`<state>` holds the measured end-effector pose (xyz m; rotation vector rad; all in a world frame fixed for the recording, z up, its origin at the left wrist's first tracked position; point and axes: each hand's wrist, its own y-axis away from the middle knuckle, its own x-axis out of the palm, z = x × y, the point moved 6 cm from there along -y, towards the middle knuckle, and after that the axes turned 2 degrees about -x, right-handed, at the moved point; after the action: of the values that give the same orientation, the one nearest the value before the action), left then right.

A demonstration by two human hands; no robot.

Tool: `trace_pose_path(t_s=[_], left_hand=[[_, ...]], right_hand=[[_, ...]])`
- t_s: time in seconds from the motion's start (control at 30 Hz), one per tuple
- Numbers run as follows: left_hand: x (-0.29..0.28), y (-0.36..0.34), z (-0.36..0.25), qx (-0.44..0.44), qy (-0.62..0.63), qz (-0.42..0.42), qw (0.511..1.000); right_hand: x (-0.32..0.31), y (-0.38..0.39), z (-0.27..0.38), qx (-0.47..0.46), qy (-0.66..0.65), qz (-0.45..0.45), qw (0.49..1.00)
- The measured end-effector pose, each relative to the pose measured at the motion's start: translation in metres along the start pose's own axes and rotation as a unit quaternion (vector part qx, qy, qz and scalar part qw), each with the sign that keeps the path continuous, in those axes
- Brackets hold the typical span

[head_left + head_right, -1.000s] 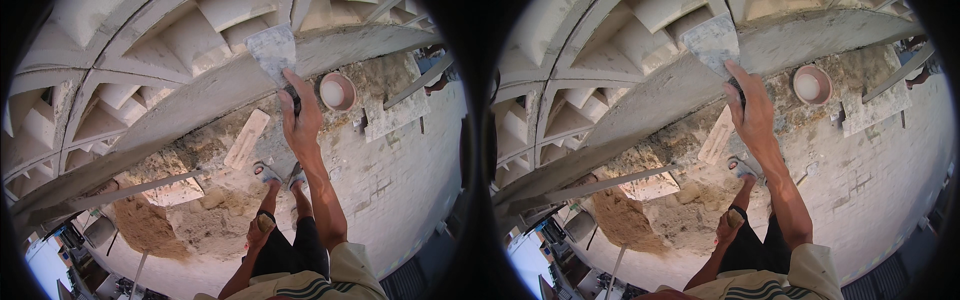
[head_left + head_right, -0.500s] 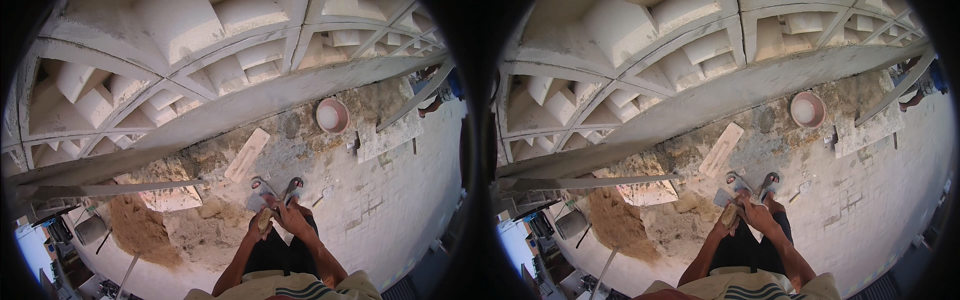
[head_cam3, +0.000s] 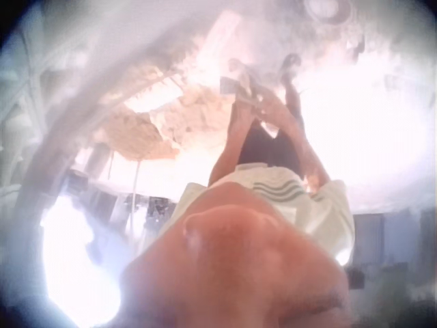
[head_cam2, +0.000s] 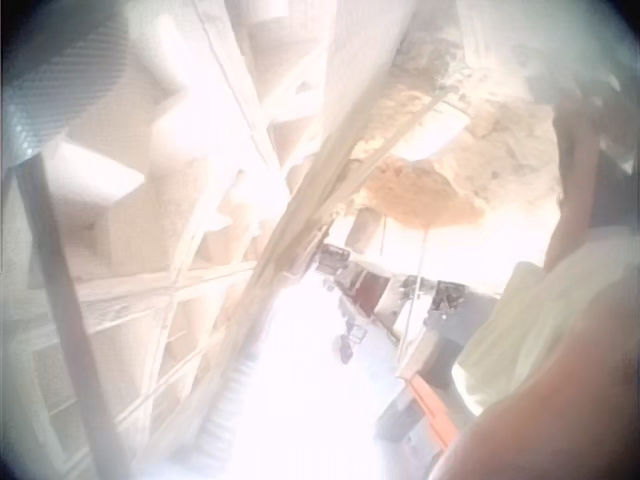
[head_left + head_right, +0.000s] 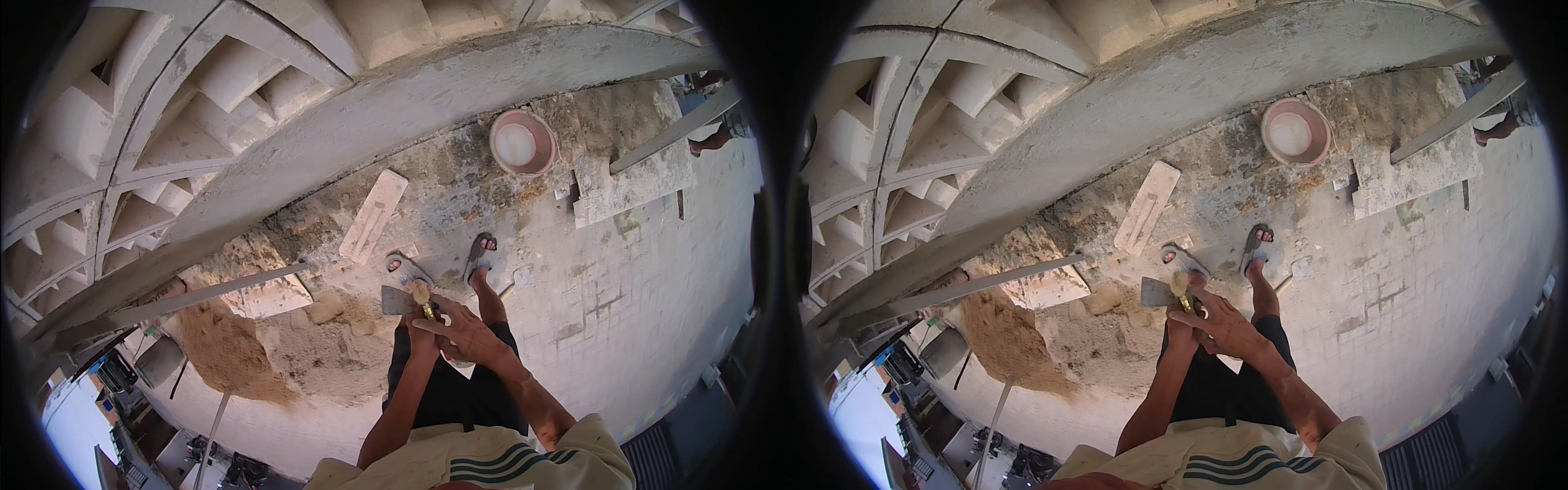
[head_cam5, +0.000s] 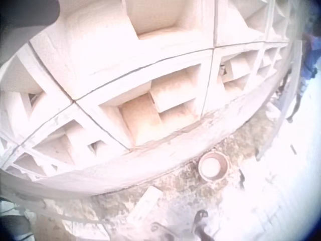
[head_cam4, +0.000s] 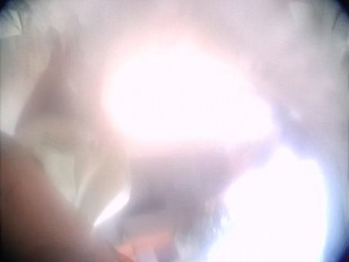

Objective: The person uses a brush to apply a liquid to a grid-patterned ceiling, then uses a trowel to smooth and apply plaster to the surface. The person works on the ceiling while standing on the ground, with another worker visible in the background.

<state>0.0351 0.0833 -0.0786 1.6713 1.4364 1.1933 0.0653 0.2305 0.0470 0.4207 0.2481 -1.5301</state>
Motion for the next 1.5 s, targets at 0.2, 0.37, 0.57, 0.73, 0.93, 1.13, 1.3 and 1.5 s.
trace_pose_path(t_s=[0.2,0.37,0.57,0.73,0.93,1.13,1.3,1.5], left_hand=[[0.068,-0.029,0.036,-0.079,0.029,0.119,0.989],[0.115,-0.075,0.061,-0.134,0.029,0.172,0.976],[0.163,-0.111,0.065,-0.017,-0.188,-0.040,0.981],[0.069,-0.122,0.075,0.037,-0.292,-0.016,0.955],[-0.073,-0.069,0.069,0.017,-0.324,-0.145,0.935],[-0.153,0.015,0.027,0.033,-0.291,-0.294,0.910],[-0.128,-0.009,-0.015,0.095,-0.332,-0.270,0.899],[-0.111,0.061,-0.120,0.260,-0.400,-0.309,0.823]], right_hand=[[-0.041,0.029,-0.058,0.074,-0.095,0.037,0.992],[-0.085,0.040,-0.099,0.107,-0.084,-0.046,0.990],[-0.145,0.058,-0.191,0.247,-0.122,-0.268,0.923],[-0.230,0.020,-0.319,0.251,-0.020,-0.447,0.858],[-0.235,-0.042,-0.576,0.264,0.124,-0.361,0.886],[-0.169,-0.075,-0.628,0.274,0.128,-0.397,0.866],[-0.209,-0.043,-0.696,0.213,0.129,-0.472,0.846],[-0.204,-0.046,-0.534,0.198,0.034,-0.452,0.869]])
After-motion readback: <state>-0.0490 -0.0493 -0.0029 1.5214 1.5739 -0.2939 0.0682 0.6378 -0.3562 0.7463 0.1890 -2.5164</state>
